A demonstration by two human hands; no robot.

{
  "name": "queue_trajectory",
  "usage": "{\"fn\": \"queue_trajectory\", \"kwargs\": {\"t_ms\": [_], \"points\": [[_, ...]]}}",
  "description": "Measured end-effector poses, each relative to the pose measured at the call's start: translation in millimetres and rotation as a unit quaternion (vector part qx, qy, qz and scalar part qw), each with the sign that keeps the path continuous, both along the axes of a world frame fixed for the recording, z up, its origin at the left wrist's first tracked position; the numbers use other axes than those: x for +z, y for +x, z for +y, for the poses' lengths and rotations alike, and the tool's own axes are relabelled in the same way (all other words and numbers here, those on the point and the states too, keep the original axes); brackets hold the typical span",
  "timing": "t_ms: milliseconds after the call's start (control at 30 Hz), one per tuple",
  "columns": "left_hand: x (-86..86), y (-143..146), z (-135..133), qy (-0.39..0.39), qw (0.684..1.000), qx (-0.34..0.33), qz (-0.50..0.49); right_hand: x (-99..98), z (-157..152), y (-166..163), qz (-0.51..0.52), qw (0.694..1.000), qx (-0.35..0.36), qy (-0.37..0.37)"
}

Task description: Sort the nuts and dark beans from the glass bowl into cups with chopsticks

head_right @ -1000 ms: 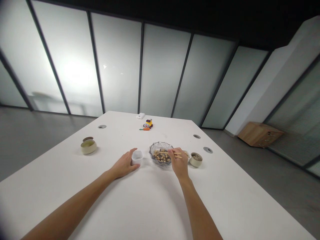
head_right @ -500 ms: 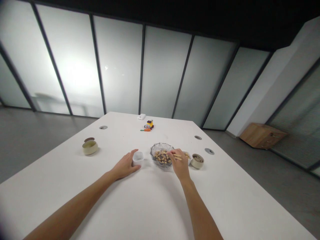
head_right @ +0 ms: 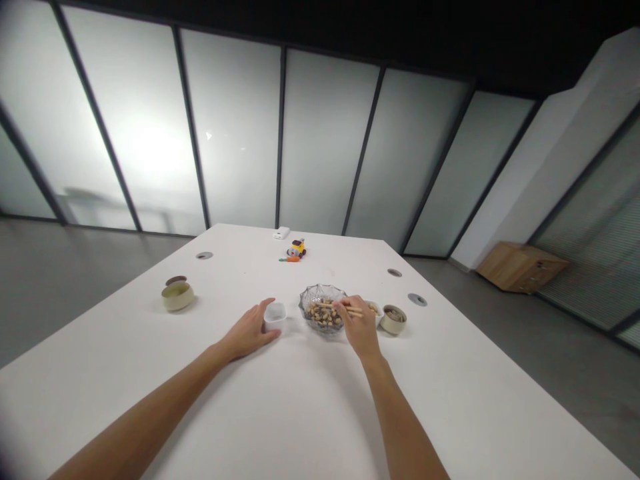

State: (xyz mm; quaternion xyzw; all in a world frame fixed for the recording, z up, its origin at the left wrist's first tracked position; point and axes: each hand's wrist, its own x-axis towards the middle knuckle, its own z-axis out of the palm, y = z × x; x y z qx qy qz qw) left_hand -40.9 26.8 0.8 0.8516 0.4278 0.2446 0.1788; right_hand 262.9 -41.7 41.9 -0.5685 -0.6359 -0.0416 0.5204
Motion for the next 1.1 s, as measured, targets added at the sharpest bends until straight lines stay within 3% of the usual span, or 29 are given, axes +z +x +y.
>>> {"fn": "queue_trajectory", "kwargs": {"t_ms": [433, 633, 1100], "points": [[2.4, -0.3, -1.5, 0.008, 1.000, 0.006, 0.002, 0.7, -0.6, 3.0, -0.011, 0.999, 0.028, 0.028], [1.4, -0.8, -1.0, 0.011, 1.000, 0.004, 0.000, -1.0, 0.0, 6.9, -0.002, 0.999, 0.000, 0.043], [-0.2, 0.2, 0.7, 0.018, 1.000, -0.002, 0.003, -1.5, 1.1, 4.7, -0.015, 1.000, 0.010, 0.026]]}}
